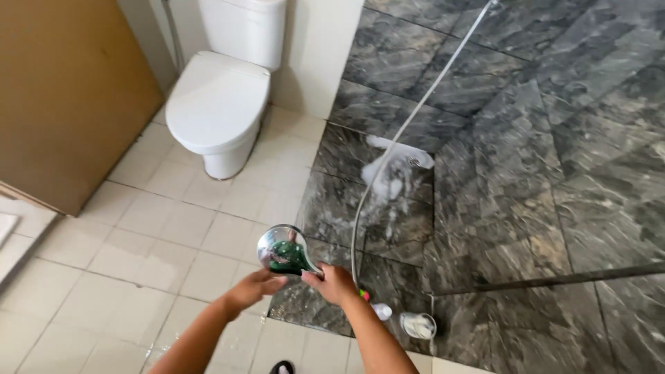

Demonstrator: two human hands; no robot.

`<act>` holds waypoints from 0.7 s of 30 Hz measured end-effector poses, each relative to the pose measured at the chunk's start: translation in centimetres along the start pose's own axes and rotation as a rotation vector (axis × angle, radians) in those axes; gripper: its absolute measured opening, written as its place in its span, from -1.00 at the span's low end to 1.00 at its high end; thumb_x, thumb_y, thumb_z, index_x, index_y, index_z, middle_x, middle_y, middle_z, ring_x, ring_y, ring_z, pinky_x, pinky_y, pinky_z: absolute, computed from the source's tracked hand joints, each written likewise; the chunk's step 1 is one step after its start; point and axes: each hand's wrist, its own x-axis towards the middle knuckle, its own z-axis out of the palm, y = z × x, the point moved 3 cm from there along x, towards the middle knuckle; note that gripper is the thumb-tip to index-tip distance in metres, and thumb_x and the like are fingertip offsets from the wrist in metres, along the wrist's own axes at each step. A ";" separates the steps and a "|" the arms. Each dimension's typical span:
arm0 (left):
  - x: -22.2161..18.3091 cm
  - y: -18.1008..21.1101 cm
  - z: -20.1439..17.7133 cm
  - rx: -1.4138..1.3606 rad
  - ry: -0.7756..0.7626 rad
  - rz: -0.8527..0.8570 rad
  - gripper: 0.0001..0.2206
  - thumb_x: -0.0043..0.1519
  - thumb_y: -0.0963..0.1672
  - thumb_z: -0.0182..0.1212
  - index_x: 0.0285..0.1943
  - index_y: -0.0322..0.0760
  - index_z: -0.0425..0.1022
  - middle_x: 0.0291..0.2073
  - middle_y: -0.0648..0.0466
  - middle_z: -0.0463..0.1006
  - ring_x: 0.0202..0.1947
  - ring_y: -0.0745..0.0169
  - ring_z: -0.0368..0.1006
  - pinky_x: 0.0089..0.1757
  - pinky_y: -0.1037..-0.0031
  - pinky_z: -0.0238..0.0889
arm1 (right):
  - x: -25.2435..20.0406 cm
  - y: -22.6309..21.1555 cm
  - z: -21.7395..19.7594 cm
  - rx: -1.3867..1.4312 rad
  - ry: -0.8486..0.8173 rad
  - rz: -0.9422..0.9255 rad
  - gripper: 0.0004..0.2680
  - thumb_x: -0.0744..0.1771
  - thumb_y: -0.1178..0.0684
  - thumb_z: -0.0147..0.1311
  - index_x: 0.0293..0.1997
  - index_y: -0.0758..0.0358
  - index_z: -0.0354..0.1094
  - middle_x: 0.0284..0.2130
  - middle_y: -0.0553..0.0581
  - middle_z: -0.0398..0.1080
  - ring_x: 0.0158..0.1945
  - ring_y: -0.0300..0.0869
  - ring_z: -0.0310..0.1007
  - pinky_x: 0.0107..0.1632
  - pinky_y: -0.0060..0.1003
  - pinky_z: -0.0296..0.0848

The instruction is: Scrubbing bathroom floor tiles with a brush and rinsing with water from a bottle and a shower head.

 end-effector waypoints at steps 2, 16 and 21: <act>-1.8 -1.9 -2.4 0.032 0.112 -0.115 -0.47 0.23 0.09 0.18 0.30 -0.24 0.48 0.09 0.07 0.58 0.14 0.19 0.44 0.13 0.30 0.23 | -1.0 1.0 -2.2 -0.113 -0.105 0.045 -0.61 0.30 -0.41 0.11 -0.21 0.18 0.44 -0.44 0.22 0.53 -0.32 0.12 0.54 -0.25 -0.01 0.45; -12.5 -7.5 -15.2 -0.987 0.827 0.312 -0.71 0.35 -0.09 0.11 0.23 -0.23 0.39 -0.03 0.15 0.50 0.01 0.28 0.43 0.07 0.40 0.26 | -7.5 6.1 -4.0 -0.526 -0.160 0.279 -0.54 0.26 -0.53 -0.03 -0.12 0.04 0.50 -0.39 0.14 0.56 -0.24 0.11 0.58 -0.19 0.06 0.50; -14.7 -6.0 -16.1 -1.077 0.855 0.435 -0.86 0.35 -0.09 0.21 0.02 -0.13 0.44 -0.19 0.24 0.50 -0.09 0.35 0.45 0.03 0.44 0.27 | -8.7 4.6 -4.3 -0.494 -0.186 0.132 -0.53 0.26 -0.55 -0.01 -0.25 0.06 0.52 -0.43 0.15 0.55 -0.28 0.10 0.57 -0.21 0.05 0.49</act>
